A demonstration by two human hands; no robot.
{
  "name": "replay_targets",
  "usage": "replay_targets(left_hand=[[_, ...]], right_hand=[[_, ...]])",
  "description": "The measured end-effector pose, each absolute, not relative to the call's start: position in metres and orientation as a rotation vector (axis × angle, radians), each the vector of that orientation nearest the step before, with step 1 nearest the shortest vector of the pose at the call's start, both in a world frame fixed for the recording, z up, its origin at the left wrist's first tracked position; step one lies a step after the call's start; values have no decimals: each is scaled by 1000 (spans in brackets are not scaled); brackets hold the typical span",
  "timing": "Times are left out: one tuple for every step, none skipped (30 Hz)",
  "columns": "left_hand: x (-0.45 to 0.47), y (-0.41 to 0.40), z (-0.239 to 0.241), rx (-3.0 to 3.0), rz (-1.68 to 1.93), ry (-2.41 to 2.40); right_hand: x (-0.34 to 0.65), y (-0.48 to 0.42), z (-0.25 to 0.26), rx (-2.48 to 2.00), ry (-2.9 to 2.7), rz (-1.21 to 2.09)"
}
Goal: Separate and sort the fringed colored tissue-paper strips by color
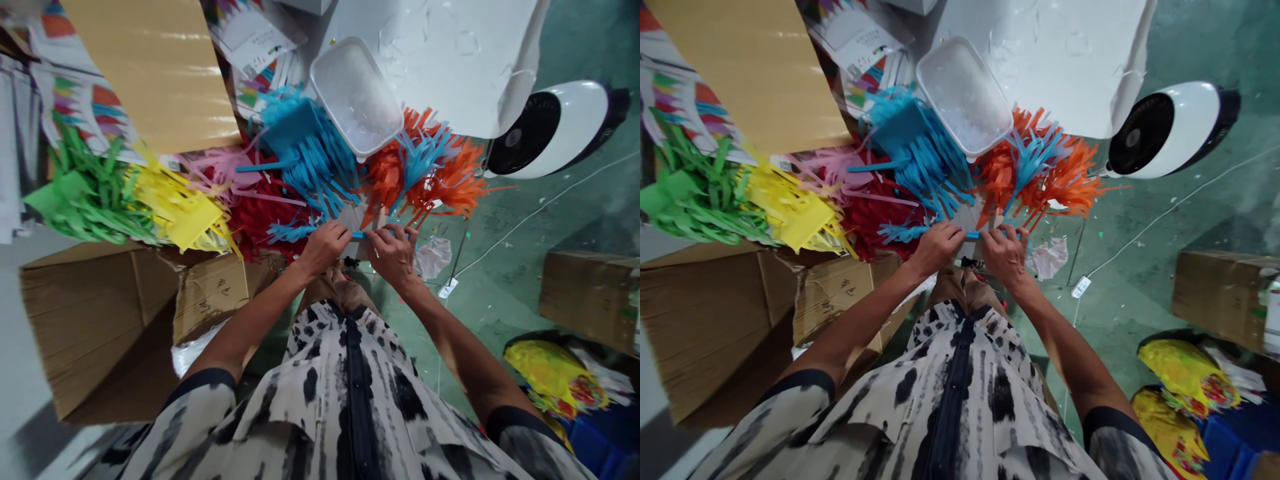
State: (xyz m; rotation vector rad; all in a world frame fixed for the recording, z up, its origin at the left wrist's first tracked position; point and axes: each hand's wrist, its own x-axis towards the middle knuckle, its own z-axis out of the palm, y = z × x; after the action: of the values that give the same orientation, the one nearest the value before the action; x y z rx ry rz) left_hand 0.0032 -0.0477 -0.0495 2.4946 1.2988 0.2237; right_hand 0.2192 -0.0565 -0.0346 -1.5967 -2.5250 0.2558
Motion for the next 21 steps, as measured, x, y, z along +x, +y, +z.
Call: replay_targets(left_hand=[[2, -48, -50, 2488, 232, 1298], [0, -48, -51, 2481, 238, 1299], [-1, -49, -51, 2478, 240, 1301], [-1, -49, -52, 2479, 238, 1305], [-1, -49, -52, 2483, 237, 1306], [-1, -50, -53, 2488, 237, 1307], [0, -50, -54, 2491, 238, 1307], [0, -50, -54, 2488, 240, 1314], [0, -50, -55, 2478, 244, 1328], [-1, -50, -54, 2459, 249, 1352], [-2, -50, -54, 2433, 254, 1382], [-3, -49, -53, 2402, 259, 1416], [-4, -49, -52, 2369, 266, 1450], [-6, -49, -51, 2337, 275, 1484], [-8, -48, -49, 2303, 288, 1514], [-10, -48, -48, 2268, 304, 1544], [-12, -47, -47, 2232, 323, 1574], [-13, -47, -46, 2195, 341, 1604], [-14, -46, -46, 2161, 356, 1631], [-14, -45, -45, 2134, 365, 1657], [-13, -45, -44, 2116, 366, 1682]], right_hand=[[217, -56, -36, -1597, -2525, 254], [214, -56, -37, -1589, -2529, 255], [211, -55, -39, -1578, -2535, 260], [209, -55, -41, -1570, -2539, 265], [207, -54, -44, -1568, -2539, 267], [206, -53, -46, -1574, -2534, 267], [205, -52, -48, -1587, -2525, 263], [205, -50, -49, -1602, -2516, 259], [205, -48, -50, -1615, -2512, 256], [206, -47, -50, -1628, -2517, 257], [207, -45, -50, -1642, -2527, 261], [207, -43, -50, -1655, -2541, 265], [208, -41, -50, -1666, -2557, 268], [208, -39, -50, -1675, -2572, 269], [208, -36, -50, -1683, -2584, 269], [208, -34, -50, -1689, -2595, 266], [208, -32, -50, -1692, -2605, 263], [208, -30, -49, -1694, -2617, 262], [208, -29, -49, -1693, -2630, 264], [208, -27, -48, -1688, -2644, 269], [209, -26, -47, -1684, -2653, 274]])
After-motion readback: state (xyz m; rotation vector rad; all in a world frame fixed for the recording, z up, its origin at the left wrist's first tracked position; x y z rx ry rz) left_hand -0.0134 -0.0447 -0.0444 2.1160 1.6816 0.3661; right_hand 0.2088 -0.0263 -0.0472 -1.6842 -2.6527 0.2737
